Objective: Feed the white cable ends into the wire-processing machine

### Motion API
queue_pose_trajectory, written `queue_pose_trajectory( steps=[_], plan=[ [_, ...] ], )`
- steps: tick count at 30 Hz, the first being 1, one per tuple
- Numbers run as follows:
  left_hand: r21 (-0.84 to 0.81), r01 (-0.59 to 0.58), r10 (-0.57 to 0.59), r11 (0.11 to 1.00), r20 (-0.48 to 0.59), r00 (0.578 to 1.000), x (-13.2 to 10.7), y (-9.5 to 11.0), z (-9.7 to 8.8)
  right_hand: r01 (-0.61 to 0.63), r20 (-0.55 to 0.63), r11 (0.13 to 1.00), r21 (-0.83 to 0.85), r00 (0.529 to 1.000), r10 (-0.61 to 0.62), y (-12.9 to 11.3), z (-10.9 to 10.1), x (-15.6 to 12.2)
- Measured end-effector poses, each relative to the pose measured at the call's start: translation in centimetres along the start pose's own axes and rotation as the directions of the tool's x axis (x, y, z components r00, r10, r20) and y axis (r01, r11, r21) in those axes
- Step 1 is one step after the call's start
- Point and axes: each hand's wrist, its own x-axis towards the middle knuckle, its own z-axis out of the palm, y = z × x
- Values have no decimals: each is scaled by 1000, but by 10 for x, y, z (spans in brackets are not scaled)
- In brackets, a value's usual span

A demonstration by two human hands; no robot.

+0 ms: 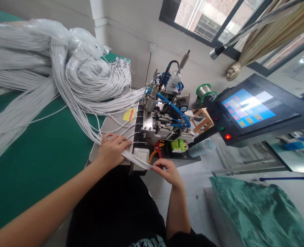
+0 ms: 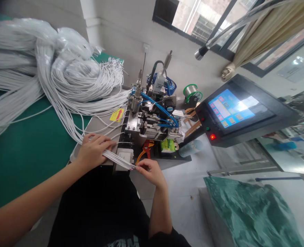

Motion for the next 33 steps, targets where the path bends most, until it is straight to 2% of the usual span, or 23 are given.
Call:
queue_pose_trajectory(
  steps=[7, 13, 15, 21, 28, 33],
  plan=[
    [19, 47, -48, 999, 23, 999, 1, 6, 1, 5, -13, 998, -57, 1000, -6, 0, 0, 8],
    [153, 129, -132, 980, 10, 991, -1, 7, 2, 9, -69, 999, -54, 998, -13, 3, -2, 10],
    [171, 94, -95, 981, -3, 995, -1, 8, -1, 10, -105, 999, -38, 994, -14, 7, -1, 9],
    [62, -152, 154, 987, -41, 987, 0, 16, -8, 32, -220, 998, 54, 975, -19, 9, 6, 9],
    [-14, -260, 259, 965, -45, 965, -1, 25, -11, 106, -379, 976, 189, 925, -27, -4, 17, 22],
    [-22, -248, 246, 969, -71, 967, -1, 27, -10, 97, -466, 958, 269, 884, 41, -7, 29, 33]
  ],
)
